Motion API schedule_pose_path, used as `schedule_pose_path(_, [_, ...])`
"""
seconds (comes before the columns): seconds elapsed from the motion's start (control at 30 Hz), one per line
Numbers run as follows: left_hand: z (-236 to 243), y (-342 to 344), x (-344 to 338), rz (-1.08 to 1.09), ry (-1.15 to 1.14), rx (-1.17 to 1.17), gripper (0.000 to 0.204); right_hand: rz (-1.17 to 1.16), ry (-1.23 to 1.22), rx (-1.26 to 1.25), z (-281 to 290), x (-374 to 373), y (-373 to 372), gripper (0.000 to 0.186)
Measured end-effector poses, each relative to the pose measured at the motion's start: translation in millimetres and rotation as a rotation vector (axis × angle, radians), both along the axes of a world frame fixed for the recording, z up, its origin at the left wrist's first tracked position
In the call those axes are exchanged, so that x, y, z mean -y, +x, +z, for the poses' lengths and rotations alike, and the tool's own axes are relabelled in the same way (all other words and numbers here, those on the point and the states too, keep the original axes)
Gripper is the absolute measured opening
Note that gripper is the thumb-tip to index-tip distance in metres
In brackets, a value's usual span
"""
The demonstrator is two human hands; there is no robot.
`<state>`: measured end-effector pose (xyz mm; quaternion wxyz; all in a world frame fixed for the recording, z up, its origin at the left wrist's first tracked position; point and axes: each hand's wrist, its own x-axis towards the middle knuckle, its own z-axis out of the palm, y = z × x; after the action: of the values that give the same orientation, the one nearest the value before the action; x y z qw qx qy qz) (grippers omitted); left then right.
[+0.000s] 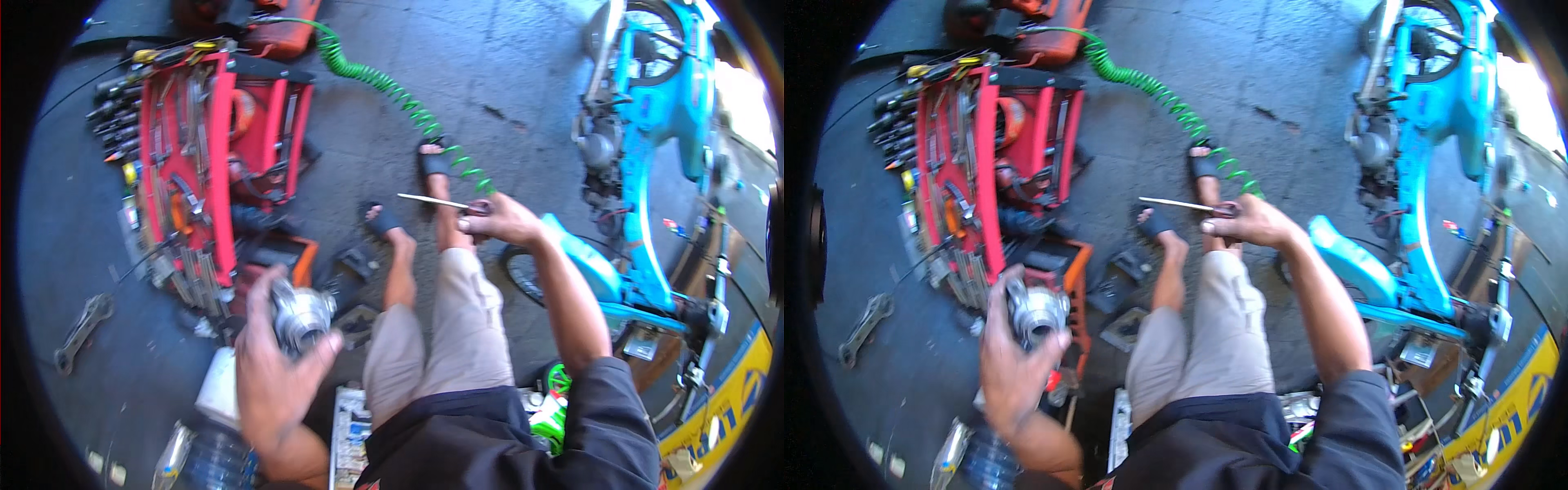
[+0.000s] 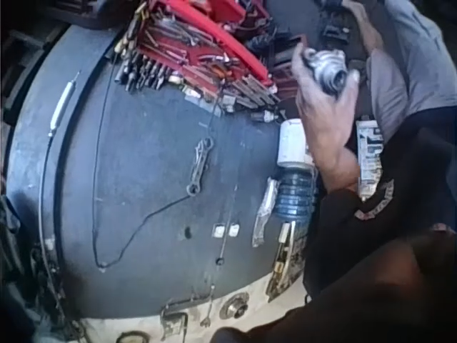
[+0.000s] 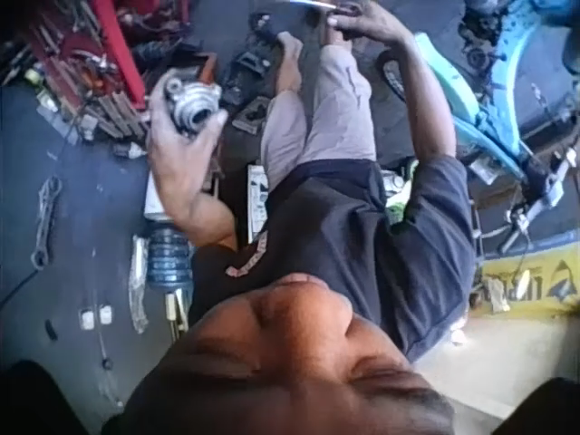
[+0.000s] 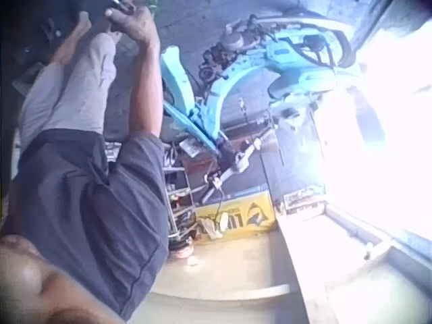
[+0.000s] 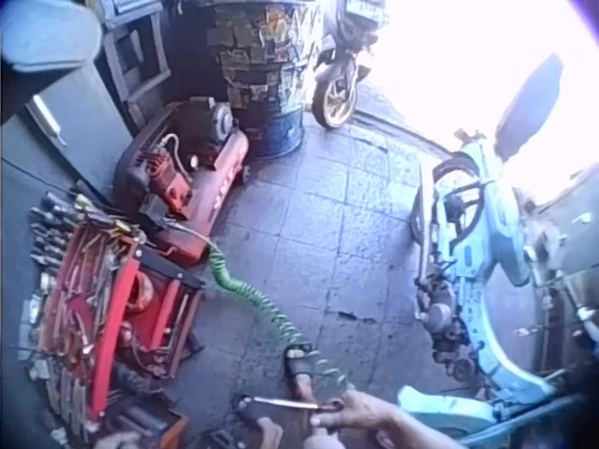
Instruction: Cleaning and inspecting a motorcycle mechanical component, likely a brake cylinder or carburetor part.
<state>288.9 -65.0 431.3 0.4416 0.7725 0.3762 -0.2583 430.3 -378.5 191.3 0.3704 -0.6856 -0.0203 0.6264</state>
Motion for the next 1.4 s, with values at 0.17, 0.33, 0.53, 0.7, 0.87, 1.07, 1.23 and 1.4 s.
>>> schedule_pose_path(0.17, [69,63,42,-1.118,0.139,0.13,0.085,-0.084,-0.014,-0.163,-27,5,-4,0.05])
schedule_pose_path(0.33, [69,91,57,-1.153,0.087,0.285,0.035,-0.069,-0.063,-0.183,-29,-9,-15,0.058])
schedule_pose_path(0.53, [53,77,61,-1.112,0.176,0.32,0.059,-0.084,-0.051,0.048,-30,-9,-18,0.056])
schedule_pose_path(0.7, [-70,53,9,-0.2,-0.05,0.166,0.068,-0.337,-0.005,0.267,23,-31,-11,0.034])
schedule_pose_path(0.87, [-170,21,-14,0.238,0.138,0.272,0.079,0.134,0.012,0.47,96,-60,-16,0.039])
schedule_pose_path(1.07, [-205,13,-12,0.174,0.108,0.496,0.071,0.296,-0.079,0.455,110,-67,-49,0.045])
schedule_pose_path(1.23, [-223,13,-25,0.314,0.01,0.473,0.066,0.015,0.007,0.682,53,-33,-43,0.05])
schedule_pose_path(1.4, [-246,-7,-42,0.419,-0.176,0.271,0.068,-0.959,-0.481,0.492,-35,86,-7,0.051])
